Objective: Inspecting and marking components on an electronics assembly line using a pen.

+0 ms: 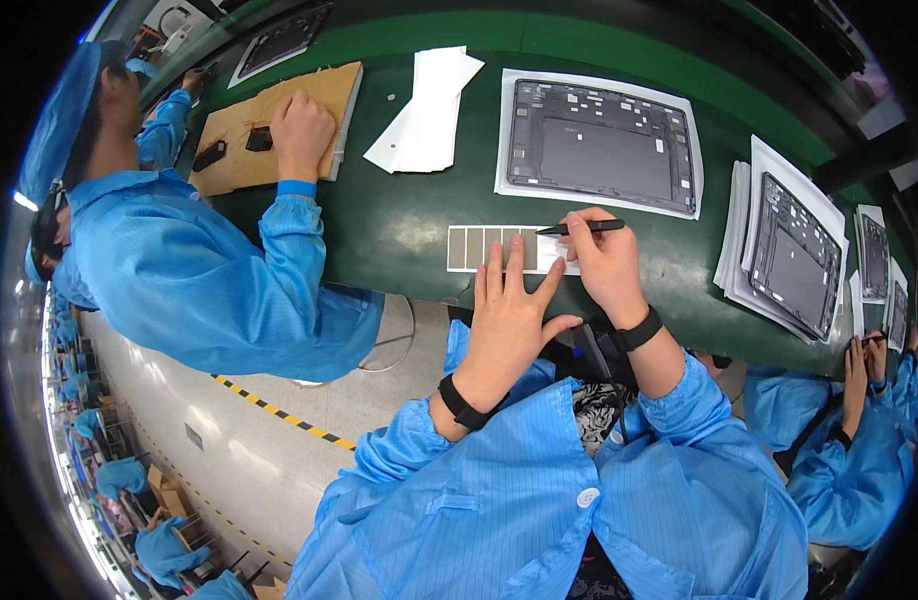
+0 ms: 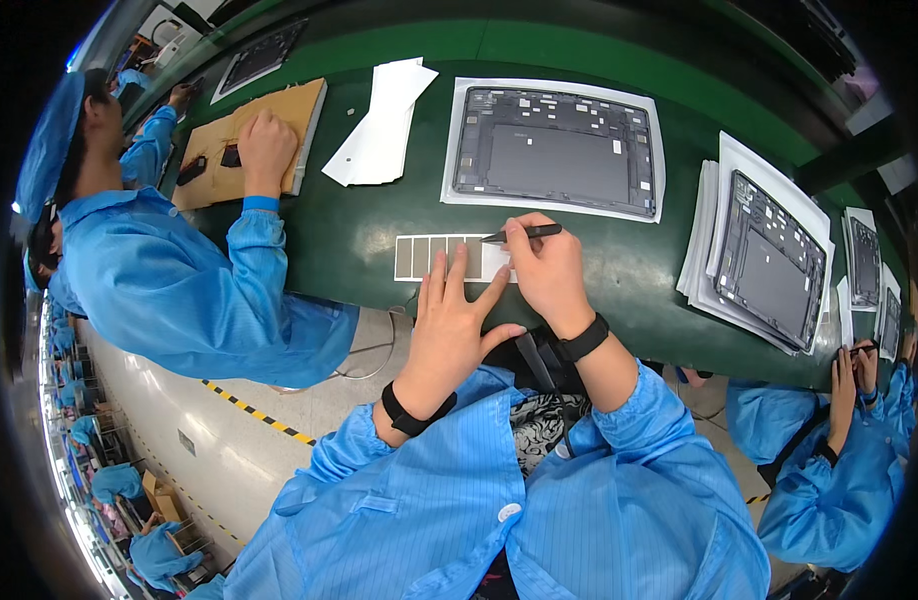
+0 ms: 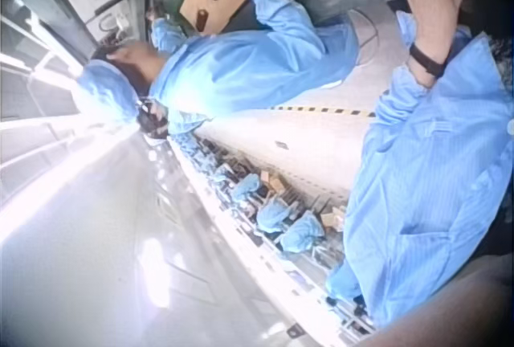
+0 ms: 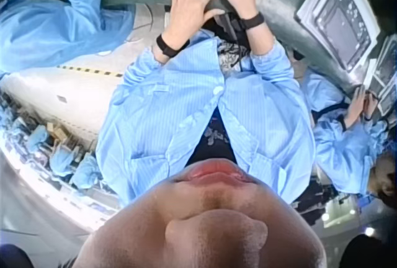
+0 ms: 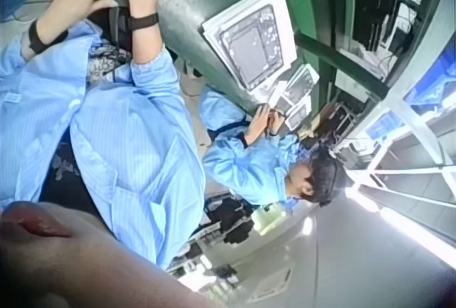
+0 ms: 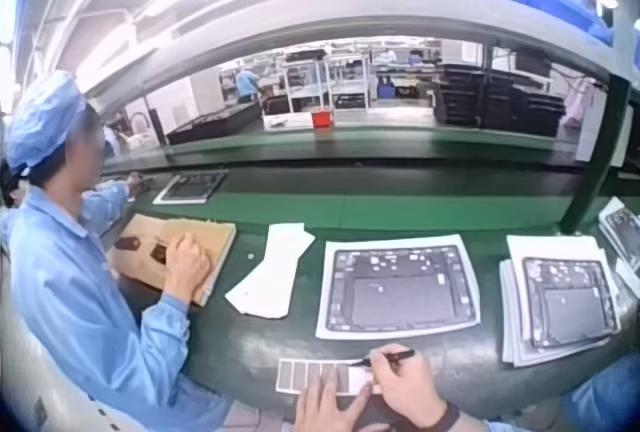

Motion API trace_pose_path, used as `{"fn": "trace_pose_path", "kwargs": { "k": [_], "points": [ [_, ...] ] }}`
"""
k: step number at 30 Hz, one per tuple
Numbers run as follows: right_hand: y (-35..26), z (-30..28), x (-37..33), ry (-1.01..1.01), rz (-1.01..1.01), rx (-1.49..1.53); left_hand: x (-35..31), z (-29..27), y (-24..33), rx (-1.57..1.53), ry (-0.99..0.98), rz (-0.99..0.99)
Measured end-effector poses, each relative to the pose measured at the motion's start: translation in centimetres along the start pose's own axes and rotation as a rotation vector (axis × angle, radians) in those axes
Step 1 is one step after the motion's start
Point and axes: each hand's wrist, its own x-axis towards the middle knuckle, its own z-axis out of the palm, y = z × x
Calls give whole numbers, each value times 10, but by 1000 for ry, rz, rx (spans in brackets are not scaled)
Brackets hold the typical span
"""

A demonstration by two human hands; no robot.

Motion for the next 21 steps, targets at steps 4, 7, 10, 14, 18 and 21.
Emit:
{"fn": "trace_pose_path", "kwargs": {
  "k": [4, 7, 10, 14, 18, 21],
  "points": [
    [-1, 4, -2, 19, -43, -11, 0, -1, 1, 24, -4, -3],
    [-7, 3, -3, 89, -86, 111, 2, 2, 0, 24, 14, 2],
    [-20, -28, 9, 187, -125, 217, 5, -1, 7, 43, 11, -23],
    [-46, -96, 51, 321, -259, 86, 28, -16, 15, 167, 28, -49],
    [-46, -136, 86, 579, -267, -200, 105, -20, 43, -164, -25, 26],
    [-24, -150, 111, 720, -238, -387, 157, 0, 69, -205, -40, 87]
  ]
}}
